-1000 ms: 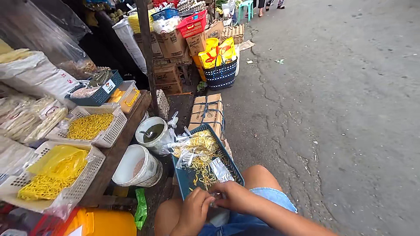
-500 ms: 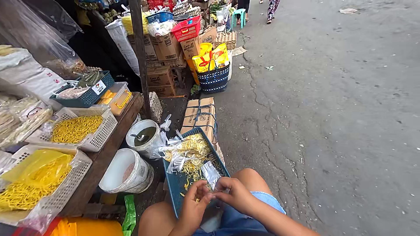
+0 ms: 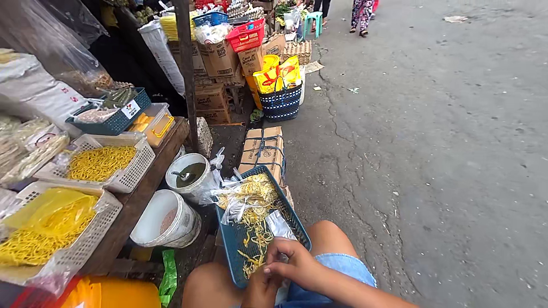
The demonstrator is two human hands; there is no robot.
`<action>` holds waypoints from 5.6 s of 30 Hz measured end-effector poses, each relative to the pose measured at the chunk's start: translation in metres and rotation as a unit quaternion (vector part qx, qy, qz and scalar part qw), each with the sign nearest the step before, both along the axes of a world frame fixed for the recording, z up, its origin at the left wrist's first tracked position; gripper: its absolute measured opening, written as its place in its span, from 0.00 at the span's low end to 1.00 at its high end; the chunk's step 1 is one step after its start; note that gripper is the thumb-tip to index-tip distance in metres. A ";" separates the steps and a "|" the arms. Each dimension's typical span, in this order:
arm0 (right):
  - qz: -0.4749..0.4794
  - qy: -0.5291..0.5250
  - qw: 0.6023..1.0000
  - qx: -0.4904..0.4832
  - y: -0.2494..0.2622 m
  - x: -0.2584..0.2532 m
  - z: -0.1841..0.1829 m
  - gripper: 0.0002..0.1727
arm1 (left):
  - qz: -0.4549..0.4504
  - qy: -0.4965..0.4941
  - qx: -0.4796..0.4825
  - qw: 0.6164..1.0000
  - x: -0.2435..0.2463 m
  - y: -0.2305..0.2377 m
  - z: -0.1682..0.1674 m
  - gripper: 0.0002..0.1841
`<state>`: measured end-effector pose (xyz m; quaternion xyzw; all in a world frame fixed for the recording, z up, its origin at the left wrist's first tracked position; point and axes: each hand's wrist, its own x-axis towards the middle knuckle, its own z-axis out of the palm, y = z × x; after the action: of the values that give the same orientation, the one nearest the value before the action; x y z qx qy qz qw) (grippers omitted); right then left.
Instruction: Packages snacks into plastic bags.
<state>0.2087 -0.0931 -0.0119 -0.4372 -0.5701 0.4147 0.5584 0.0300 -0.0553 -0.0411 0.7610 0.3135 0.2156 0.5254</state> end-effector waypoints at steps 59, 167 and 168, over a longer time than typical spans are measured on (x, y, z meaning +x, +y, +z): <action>0.031 0.054 0.998 0.002 0.014 0.057 0.027 0.41 | -0.044 0.167 -0.092 0.981 -0.022 0.044 0.011 0.16; 0.119 -0.663 0.691 -0.263 0.178 -0.015 -0.109 0.25 | 0.416 0.038 -0.081 0.905 -0.088 0.111 -0.088 0.11; 0.109 -0.672 0.680 -0.274 0.181 -0.013 -0.108 0.26 | 0.417 0.039 -0.081 0.904 -0.088 0.111 -0.088 0.11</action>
<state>0.1960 0.0880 -0.1196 -0.6667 -0.6966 0.2051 -0.1681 -0.0577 0.0556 -0.1288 0.5232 0.6388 0.3596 0.4347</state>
